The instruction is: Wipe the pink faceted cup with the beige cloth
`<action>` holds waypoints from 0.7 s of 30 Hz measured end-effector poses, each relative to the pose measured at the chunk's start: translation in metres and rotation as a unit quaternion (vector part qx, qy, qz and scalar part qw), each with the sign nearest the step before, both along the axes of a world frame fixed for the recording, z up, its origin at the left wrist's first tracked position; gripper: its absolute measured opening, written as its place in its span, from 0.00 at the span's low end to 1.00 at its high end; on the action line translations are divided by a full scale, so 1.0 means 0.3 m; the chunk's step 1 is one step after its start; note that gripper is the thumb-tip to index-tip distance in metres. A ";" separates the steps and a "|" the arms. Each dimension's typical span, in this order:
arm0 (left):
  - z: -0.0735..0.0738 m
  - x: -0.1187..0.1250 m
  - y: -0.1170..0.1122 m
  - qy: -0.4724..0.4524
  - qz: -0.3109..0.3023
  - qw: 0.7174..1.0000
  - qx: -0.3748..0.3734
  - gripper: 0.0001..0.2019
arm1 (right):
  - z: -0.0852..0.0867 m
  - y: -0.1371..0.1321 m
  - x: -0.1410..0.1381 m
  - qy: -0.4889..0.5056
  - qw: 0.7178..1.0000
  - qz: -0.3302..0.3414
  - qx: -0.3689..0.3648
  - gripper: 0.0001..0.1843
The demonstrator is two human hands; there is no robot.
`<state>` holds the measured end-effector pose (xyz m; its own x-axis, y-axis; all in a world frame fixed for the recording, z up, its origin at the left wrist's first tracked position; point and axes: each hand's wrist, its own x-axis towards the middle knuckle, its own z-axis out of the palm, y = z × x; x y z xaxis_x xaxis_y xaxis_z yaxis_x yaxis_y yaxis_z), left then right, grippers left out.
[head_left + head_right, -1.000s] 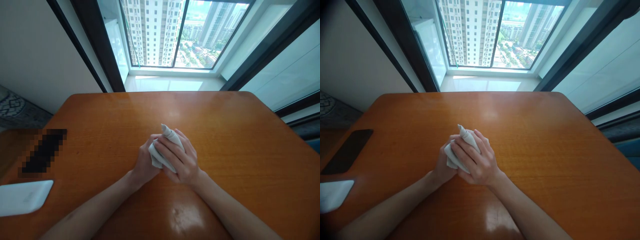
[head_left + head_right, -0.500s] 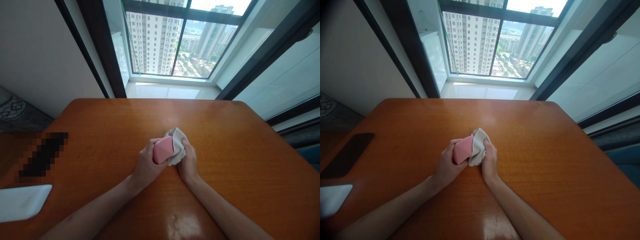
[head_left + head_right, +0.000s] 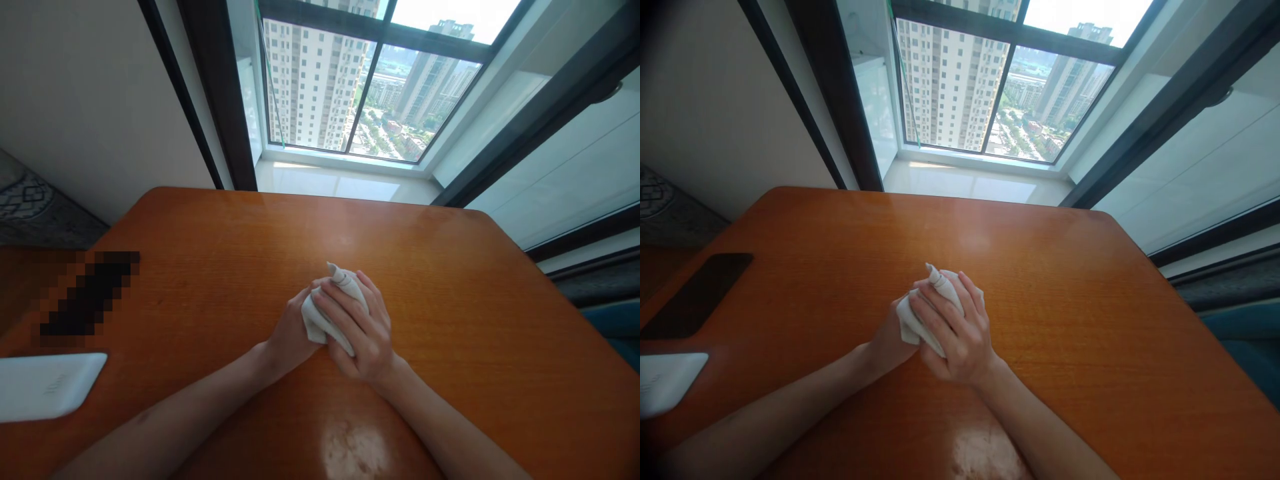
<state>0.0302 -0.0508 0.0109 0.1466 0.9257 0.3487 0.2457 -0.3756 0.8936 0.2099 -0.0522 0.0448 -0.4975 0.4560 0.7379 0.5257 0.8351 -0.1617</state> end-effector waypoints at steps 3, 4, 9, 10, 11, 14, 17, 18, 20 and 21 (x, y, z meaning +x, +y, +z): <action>0.005 0.001 0.003 0.002 -0.018 1.000 -0.008 0.27 | -0.009 0.015 -0.001 0.082 0.994 -0.020 -0.075 0.32; 0.010 0.001 0.004 0.012 -0.015 1.000 -0.013 0.31 | -0.014 0.019 -0.004 0.139 0.982 -0.031 -0.122 0.28; 0.023 0.001 0.003 0.053 0.000 0.999 -0.012 0.39 | -0.042 0.050 -0.031 0.451 0.798 -0.117 -0.382 0.21; 0.022 0.000 0.003 0.053 0.004 0.999 -0.009 0.39 | -0.047 0.062 -0.034 0.487 0.759 -0.108 -0.419 0.21; 0.020 0.000 0.003 0.052 0.008 0.999 -0.007 0.39 | -0.053 0.074 -0.036 0.516 0.723 -0.091 -0.451 0.20; 0.016 -0.002 0.004 0.045 0.024 0.999 -0.010 0.35 | -0.070 0.106 -0.032 0.556 0.649 -0.052 -0.517 0.20; 0.020 -0.004 0.005 0.042 0.028 0.999 -0.008 0.34 | -0.086 0.109 -0.019 0.525 0.672 -0.070 -0.517 0.21; 0.022 -0.006 0.005 0.042 0.025 0.999 -0.006 0.34 | -0.089 0.101 -0.014 0.499 0.705 -0.079 -0.498 0.22; 0.024 -0.010 0.004 0.042 0.018 0.999 -0.007 0.36 | -0.087 0.077 -0.005 0.421 0.798 -0.087 -0.423 0.22; 0.024 -0.012 0.004 0.041 0.016 0.999 -0.011 0.37 | -0.082 0.063 -0.001 0.371 0.848 -0.083 -0.368 0.22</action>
